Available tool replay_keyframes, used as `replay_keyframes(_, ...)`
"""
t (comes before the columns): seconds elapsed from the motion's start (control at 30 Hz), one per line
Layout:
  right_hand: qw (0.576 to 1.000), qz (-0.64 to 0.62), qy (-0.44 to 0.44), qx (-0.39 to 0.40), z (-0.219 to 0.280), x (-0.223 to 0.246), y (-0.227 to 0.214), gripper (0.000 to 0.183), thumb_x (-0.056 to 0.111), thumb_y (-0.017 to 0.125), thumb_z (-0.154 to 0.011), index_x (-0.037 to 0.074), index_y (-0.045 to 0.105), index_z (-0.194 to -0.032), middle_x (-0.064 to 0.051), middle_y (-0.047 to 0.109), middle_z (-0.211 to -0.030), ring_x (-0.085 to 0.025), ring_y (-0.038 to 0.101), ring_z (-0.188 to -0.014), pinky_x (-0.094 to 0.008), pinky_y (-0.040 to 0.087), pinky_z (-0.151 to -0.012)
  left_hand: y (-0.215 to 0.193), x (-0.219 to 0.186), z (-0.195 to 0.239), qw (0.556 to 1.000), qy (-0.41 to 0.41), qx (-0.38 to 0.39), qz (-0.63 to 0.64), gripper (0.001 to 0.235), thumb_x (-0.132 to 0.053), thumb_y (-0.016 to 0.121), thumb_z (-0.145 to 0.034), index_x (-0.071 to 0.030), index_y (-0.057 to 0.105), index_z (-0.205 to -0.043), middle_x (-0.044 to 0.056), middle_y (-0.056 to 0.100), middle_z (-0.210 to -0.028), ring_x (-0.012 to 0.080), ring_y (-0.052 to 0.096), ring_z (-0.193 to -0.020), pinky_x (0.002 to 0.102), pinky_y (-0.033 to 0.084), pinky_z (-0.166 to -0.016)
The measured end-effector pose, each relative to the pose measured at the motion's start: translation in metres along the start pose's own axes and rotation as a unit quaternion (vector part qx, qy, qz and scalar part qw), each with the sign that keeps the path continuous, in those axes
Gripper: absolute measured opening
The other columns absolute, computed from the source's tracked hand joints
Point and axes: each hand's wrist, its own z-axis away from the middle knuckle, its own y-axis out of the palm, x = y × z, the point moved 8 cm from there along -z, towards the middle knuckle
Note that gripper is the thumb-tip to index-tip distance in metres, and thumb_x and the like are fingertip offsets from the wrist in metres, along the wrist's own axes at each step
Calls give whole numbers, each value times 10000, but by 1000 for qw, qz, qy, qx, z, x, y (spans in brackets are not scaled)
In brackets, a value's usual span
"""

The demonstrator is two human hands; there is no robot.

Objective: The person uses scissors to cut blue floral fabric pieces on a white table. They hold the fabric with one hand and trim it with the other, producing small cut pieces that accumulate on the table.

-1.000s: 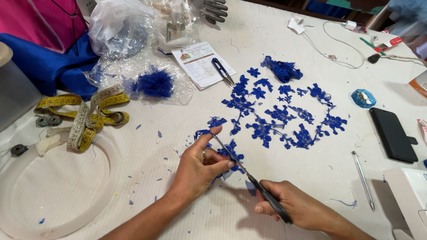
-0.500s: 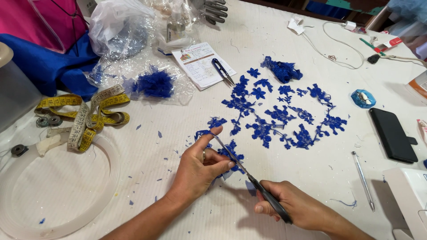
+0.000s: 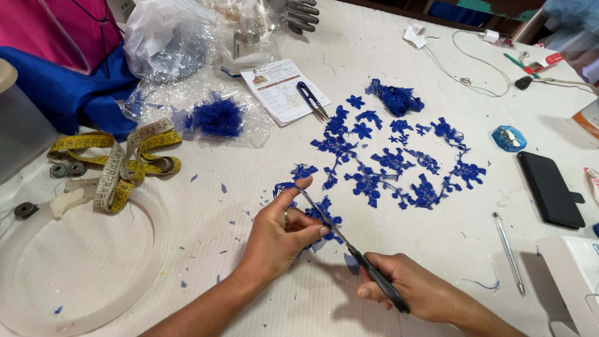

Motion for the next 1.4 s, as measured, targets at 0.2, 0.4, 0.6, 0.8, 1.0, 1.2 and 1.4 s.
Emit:
replay_keyframes(0.2, 1000, -3, 11, 3, 2, 1, -2, 398, 422, 769, -797, 78, 670, -970, -33, 564, -786, -138, 545, -668, -259, 527, -617, -4, -22, 11, 977, -164, 86, -105, 694, -127, 806, -724, -187, 587, -1380, 121, 773, -1078, 230, 751, -886, 292, 621, -595)
replay_keyframes(0.4, 982, 186, 42, -3, 12, 7, -16, 390, 537, 797, -800, 204, 664, -955, 22, 630, -813, -108, 528, -697, -245, 390, -648, -44, -38, 5, 944, -96, 106, -298, 321, -152, 969, -684, -116, 680, -817, 5, 672, -754, 108, 531, -661, 240, 389, -549)
replay_keyframes(0.6, 941, 333, 21, 46, 21, 7, -9, 522, 718, 753, -766, 256, 585, -943, 54, 525, -715, -93, 466, -655, -246, 343, -626, -25, -28, 1, 911, 45, 309, -267, 523, -150, 839, -691, -191, 653, -1178, -11, 660, -1175, 136, 615, -1085, 276, 481, -916)
replay_keyframes(0.8, 919, 390, 15, 66, 30, 8, -5, 536, 774, 738, -757, 290, 577, -920, 86, 591, -721, -91, 537, -668, -245, 377, -628, -13, -21, 15, 868, 22, 403, -289, 382, -67, 761, -755, -218, 660, -1092, -22, 636, -1182, 140, 587, -1094, 288, 456, -940)
replay_keyframes(1.0, 891, 448, 30, 76, 32, 8, -1, 557, 837, 675, -779, 317, 545, -931, 136, 606, -762, -69, 548, -700, -233, 395, -663, -4, -12, 16, 814, 73, 365, -446, 378, -212, 819, -756, -280, 680, -1101, -73, 673, -1147, 184, 485, -1183, 337, 371, -977)
replay_keyframes(1.2, 897, 438, 8, 53, 35, 6, -6, 547, 825, 670, -786, 311, 543, -922, 150, 568, -707, -53, 494, -632, -223, 393, -633, -13, -19, 10, 824, 168, 267, -470, 183, -110, 712, -681, -195, 698, -843, 2, 701, -1094, 208, 530, -1215, 393, 357, -1004)
replay_keyframes(1.4, 907, 418, 20, 52, 38, 13, -5, 534, 764, 719, -826, 279, 526, -940, 110, 548, -685, -77, 460, -618, -244, 370, -619, -31, -45, 29, 864, 206, 186, -419, 78, -120, 723, -770, -165, 684, -819, 104, 705, -1145, 231, 573, -1292, 381, 447, -948)
